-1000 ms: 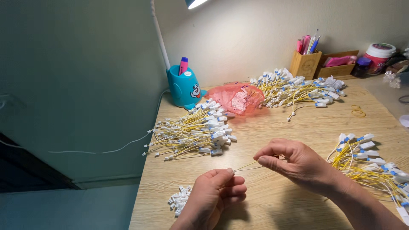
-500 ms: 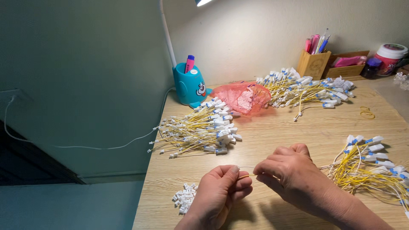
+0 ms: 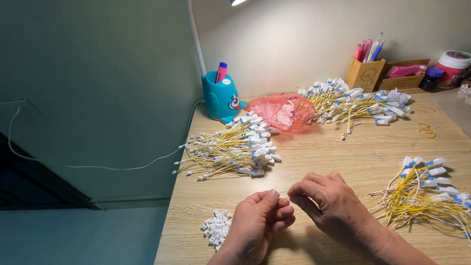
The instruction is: The person assembles small white plastic connectors onto yellow wires by hand. They repeatedly pick up a wire and a connector, insert the wire into the connector, and place the finished assembly on the table.
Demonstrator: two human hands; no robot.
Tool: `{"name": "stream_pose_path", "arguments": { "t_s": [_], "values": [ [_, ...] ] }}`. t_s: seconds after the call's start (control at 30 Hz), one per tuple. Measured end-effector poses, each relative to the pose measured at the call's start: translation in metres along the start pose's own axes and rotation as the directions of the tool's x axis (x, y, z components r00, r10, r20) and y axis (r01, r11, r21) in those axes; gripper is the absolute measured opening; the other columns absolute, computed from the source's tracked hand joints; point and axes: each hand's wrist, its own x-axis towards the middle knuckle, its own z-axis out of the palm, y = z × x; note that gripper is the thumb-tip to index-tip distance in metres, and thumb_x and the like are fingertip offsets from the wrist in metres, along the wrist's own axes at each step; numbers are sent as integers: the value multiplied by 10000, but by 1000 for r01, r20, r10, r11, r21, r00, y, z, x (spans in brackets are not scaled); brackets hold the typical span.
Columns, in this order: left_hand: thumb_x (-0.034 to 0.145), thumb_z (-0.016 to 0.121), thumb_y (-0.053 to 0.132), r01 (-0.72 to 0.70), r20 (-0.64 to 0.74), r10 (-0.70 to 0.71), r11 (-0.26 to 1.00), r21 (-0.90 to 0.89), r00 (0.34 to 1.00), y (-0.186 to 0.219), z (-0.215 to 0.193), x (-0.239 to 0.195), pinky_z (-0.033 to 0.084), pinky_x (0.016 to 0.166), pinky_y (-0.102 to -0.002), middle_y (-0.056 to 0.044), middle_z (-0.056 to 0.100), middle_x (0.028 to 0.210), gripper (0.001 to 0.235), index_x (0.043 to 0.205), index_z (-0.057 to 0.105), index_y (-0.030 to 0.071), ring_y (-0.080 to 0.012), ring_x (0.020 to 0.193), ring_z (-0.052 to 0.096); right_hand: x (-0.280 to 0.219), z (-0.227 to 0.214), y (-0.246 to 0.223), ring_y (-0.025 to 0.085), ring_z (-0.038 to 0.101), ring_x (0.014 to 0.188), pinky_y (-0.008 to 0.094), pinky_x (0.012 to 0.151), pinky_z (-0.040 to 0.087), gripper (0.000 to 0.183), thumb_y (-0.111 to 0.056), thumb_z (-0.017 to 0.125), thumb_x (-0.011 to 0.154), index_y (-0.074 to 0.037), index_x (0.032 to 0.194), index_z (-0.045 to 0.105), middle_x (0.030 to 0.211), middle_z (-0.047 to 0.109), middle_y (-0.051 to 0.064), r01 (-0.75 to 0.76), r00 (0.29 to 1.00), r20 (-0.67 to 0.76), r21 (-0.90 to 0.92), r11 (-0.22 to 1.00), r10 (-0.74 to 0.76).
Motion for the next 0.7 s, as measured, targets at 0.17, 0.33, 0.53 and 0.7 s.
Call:
{"name": "stream_pose_path", "arguments": {
  "t_s": [0.17,0.33,0.53,0.7],
  "values": [
    [934,637,89,28,40,-26,999,-43,999,-3,-7,6,584,670,-394,-210,664,879,129,953,587,-29,-228,689,634,6,-11,-12,141,600,608,367,662,369,44,-285,645,825,-272,783,640,713,648,-104,-37,999,-26,-61,997,36],
    [939,625,89,63,73,-57,995,-73,996,-5,-9,9,587,726,-405,-198,663,889,117,968,588,-18,-224,713,642,7,-13,-14,152,600,582,396,695,336,60,-297,631,813,-284,754,627,672,626,-116,-51,997,-58,-152,987,42],
    [927,636,88,66,99,-59,995,-77,993,-6,-10,9,587,724,-407,-195,676,895,115,951,582,-10,-228,716,644,5,-11,-12,155,606,617,394,737,350,86,-284,600,835,-258,754,600,678,640,-110,-108,994,-47,-89,990,104],
    [926,637,84,72,115,-64,995,-68,991,-7,-11,11,591,729,-403,-187,674,894,108,937,596,-16,-224,714,646,4,-9,-11,177,617,637,416,733,353,92,-322,602,836,-263,766,606,696,651,-97,-127,992,-32,-121,984,124]
  ]
}}
